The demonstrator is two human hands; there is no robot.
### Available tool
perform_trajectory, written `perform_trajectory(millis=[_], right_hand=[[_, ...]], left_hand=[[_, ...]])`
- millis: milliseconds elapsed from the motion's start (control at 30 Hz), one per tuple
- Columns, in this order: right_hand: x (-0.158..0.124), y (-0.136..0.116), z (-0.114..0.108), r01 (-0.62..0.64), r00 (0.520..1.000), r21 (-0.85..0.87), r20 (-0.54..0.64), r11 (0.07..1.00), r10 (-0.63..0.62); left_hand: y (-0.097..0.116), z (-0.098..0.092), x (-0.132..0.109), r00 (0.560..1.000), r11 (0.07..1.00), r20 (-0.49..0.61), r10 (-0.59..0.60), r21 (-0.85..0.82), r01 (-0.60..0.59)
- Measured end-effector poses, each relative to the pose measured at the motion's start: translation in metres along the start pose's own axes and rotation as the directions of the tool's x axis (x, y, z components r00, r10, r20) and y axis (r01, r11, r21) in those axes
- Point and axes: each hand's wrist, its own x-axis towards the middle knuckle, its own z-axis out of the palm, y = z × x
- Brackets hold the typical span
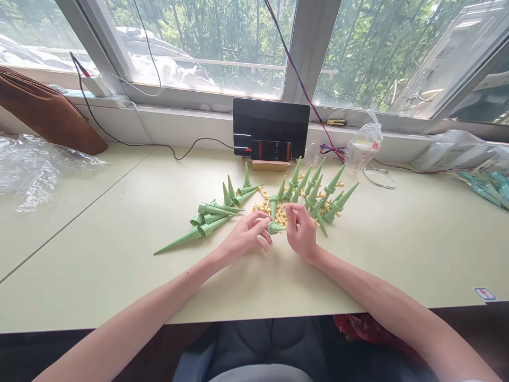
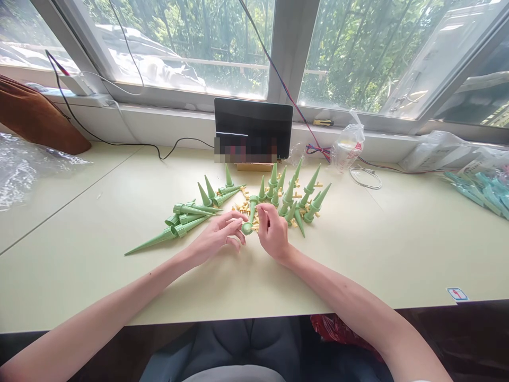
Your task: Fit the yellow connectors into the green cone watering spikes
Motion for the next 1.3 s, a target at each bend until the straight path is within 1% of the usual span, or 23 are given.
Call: perform_trajectory(millis=[133, 233, 400, 500, 600, 667, 767, 867, 967, 1067, 1200, 1300], right_hand=[[0.000, 0.000, 0.000, 0.129, 0.992, 0.006, 0.009, 0.992, -0.129], [0.000, -0.001, 0.000, 0.197, 0.980, 0.007, 0.016, 0.980, -0.198], [0.000, -0.001, 0.000, 0.259, 0.966, -0.009, -0.005, 0.966, -0.259], [-0.001, -0.001, 0.000, 0.259, 0.966, -0.026, 0.015, 0.965, -0.259], [-0.001, -0.001, 0.000, 0.230, 0.971, -0.031, 0.080, 0.973, -0.227], [-0.001, -0.001, 0.000, 0.213, 0.972, -0.021, 0.111, 0.977, -0.209], [-0.002, -0.001, 0.001, 0.189, 0.975, -0.006, 0.123, 0.982, -0.186], [-0.004, 0.000, 0.002, 0.168, 0.979, -0.018, 0.124, 0.986, -0.164], [-0.006, 0.000, 0.004, 0.148, 0.982, -0.021, 0.120, 0.989, -0.145], [-0.007, 0.000, 0.004, 0.122, 0.984, -0.015, 0.130, 0.992, -0.119], [-0.008, -0.002, 0.004, 0.090, 0.987, -0.019, 0.138, 0.996, -0.086], [-0.008, -0.004, 0.003, 0.050, 0.989, -0.007, 0.139, 0.999, -0.049]], left_hand=[[-0.002, 0.000, 0.000, 0.989, 0.993, 0.099, -0.109, -0.027, 0.112], [-0.003, -0.001, 0.000, 0.979, 0.987, 0.145, -0.145, -0.048, 0.153], [0.000, 0.000, -0.001, 0.952, 0.968, 0.208, -0.226, -0.056, 0.243], [0.001, 0.000, -0.001, 0.950, 0.970, 0.211, -0.230, -0.026, 0.240], [-0.001, -0.001, -0.001, 0.965, 0.982, 0.189, -0.184, 0.004, 0.187], [-0.003, -0.001, -0.001, 0.978, 0.990, 0.152, -0.140, 0.046, 0.134], [-0.004, -0.001, -0.002, 0.994, 0.988, 0.090, -0.057, 0.151, 0.043], [-0.003, 0.001, -0.003, 0.998, 0.965, 0.048, 0.051, 0.254, -0.061], [-0.003, 0.003, -0.005, 0.983, 0.920, 0.012, 0.181, 0.352, -0.174], [-0.006, 0.005, -0.005, 0.956, 0.846, 0.007, 0.294, 0.464, -0.263], [-0.011, 0.005, -0.004, 0.917, 0.759, 0.038, 0.397, 0.548, -0.351], [-0.014, 0.004, -0.004, 0.892, 0.713, 0.052, 0.449, 0.581, -0.392]])
